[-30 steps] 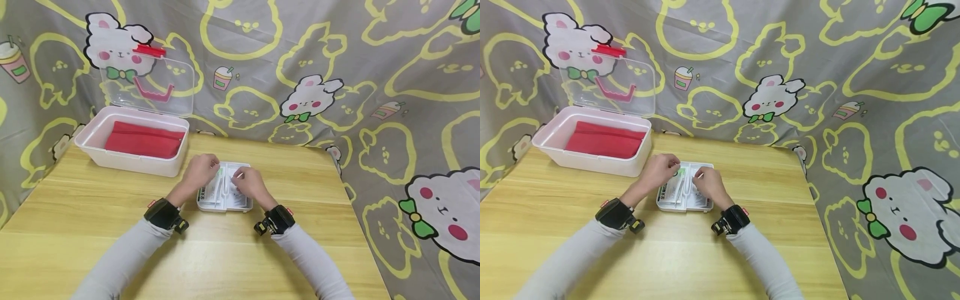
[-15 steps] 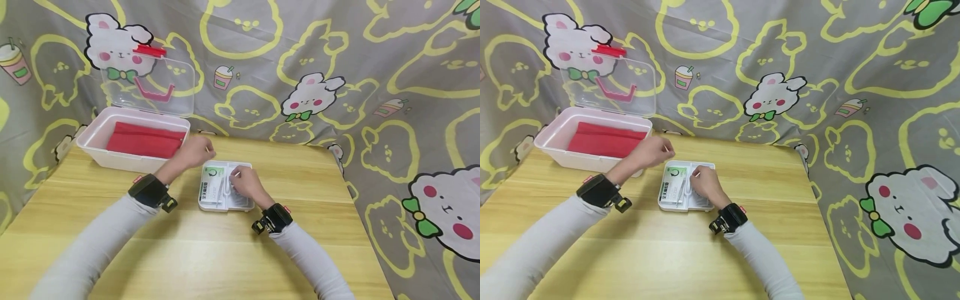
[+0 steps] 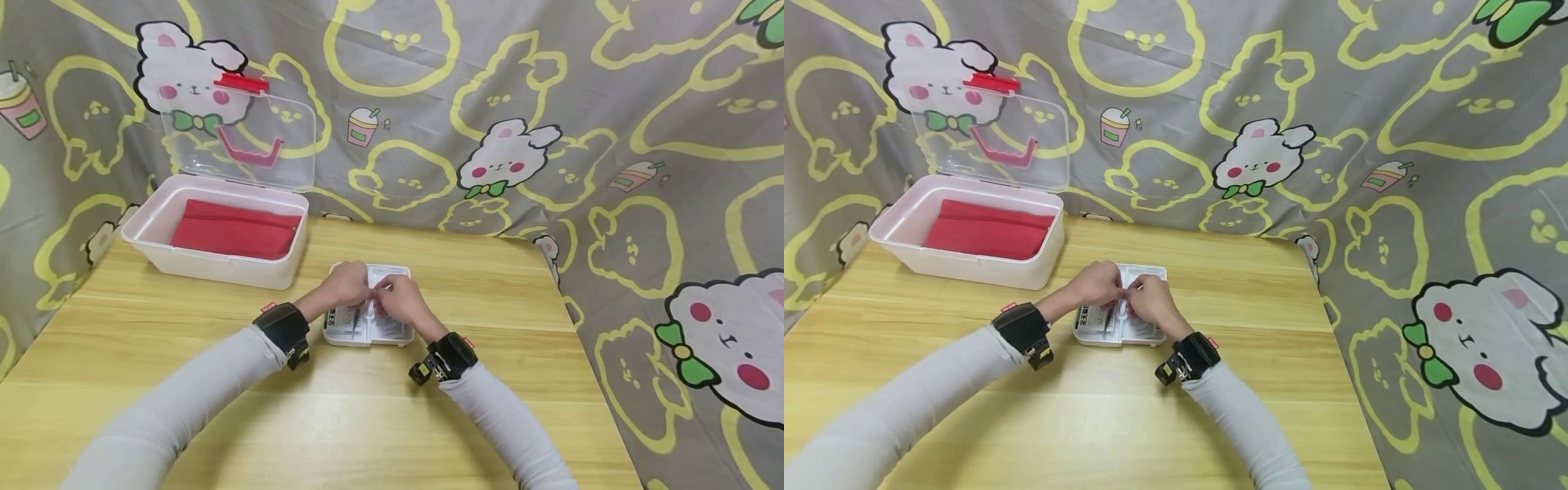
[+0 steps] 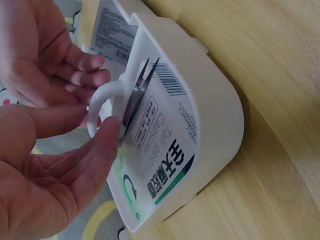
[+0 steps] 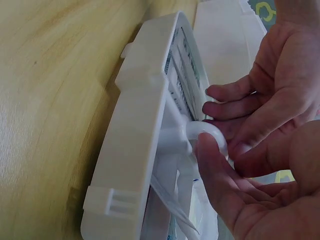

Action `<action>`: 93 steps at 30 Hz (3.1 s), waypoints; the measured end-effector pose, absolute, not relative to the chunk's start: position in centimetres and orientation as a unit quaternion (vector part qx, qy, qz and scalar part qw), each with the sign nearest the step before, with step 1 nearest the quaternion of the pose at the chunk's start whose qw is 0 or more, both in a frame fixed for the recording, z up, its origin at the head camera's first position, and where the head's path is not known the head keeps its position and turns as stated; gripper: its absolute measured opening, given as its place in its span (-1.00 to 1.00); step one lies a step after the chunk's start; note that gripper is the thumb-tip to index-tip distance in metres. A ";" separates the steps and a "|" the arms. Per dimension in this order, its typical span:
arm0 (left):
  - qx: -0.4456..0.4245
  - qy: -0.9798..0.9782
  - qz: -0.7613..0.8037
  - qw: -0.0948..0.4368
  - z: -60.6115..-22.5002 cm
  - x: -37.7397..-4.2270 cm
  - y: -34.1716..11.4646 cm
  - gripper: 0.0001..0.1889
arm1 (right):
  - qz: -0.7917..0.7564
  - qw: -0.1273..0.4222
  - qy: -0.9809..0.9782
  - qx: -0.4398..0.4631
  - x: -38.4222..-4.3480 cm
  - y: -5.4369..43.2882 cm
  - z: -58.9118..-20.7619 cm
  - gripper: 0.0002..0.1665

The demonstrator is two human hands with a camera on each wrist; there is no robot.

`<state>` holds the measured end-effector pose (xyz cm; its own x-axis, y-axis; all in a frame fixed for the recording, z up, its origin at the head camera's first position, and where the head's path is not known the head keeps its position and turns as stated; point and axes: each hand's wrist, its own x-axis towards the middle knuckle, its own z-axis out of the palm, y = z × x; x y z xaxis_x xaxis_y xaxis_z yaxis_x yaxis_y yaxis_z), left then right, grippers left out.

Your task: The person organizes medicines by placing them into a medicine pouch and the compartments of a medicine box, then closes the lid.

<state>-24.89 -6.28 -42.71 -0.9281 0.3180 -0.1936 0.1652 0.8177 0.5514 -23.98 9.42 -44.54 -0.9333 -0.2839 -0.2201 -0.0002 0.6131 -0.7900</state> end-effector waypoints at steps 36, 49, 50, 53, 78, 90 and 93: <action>0.075 0.958 0.245 0.126 -42.7 -25.5 -5.4 -0.71 | -0.522 0.213 0.824 -0.054 -23.5 9.8 -44.0 -0.64; 0.085 0.965 0.236 0.078 -42.6 -25.8 -5.4 -0.58 | -0.486 0.191 0.850 -0.073 -23.1 10.2 -43.6 -0.62; 0.088 0.965 0.235 0.074 -42.4 -25.9 -5.5 -0.57 | -0.480 0.184 0.854 -0.076 -23.1 10.3 -43.2 -0.61; 0.096 0.965 0.237 0.062 -41.3 -26.2 -5.7 -0.56 | -0.471 0.159 0.864 -0.083 -22.9 10.9 -41.8 -0.61; 0.017 0.983 0.176 -0.041 -23.0 -30.3 -15.5 -0.66 | -0.496 0.081 0.858 -0.106 -21.7 13.3 -41.4 -0.73; -0.077 0.982 0.173 -0.022 -24.5 -30.2 -23.7 -0.70 | -0.454 0.096 0.873 -0.151 -22.2 6.2 -42.7 -0.59; -0.094 0.981 0.171 -0.016 -25.5 -30.1 -25.3 -0.70 | -0.459 0.102 0.869 -0.155 -22.7 3.9 -42.4 -0.58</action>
<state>-30.07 -25.30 -25.50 -0.9820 -0.1891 -0.0008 -0.1782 0.9239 0.3387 -22.73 3.86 -42.35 -0.9314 -0.3624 -0.0348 -0.1756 0.5307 -0.8292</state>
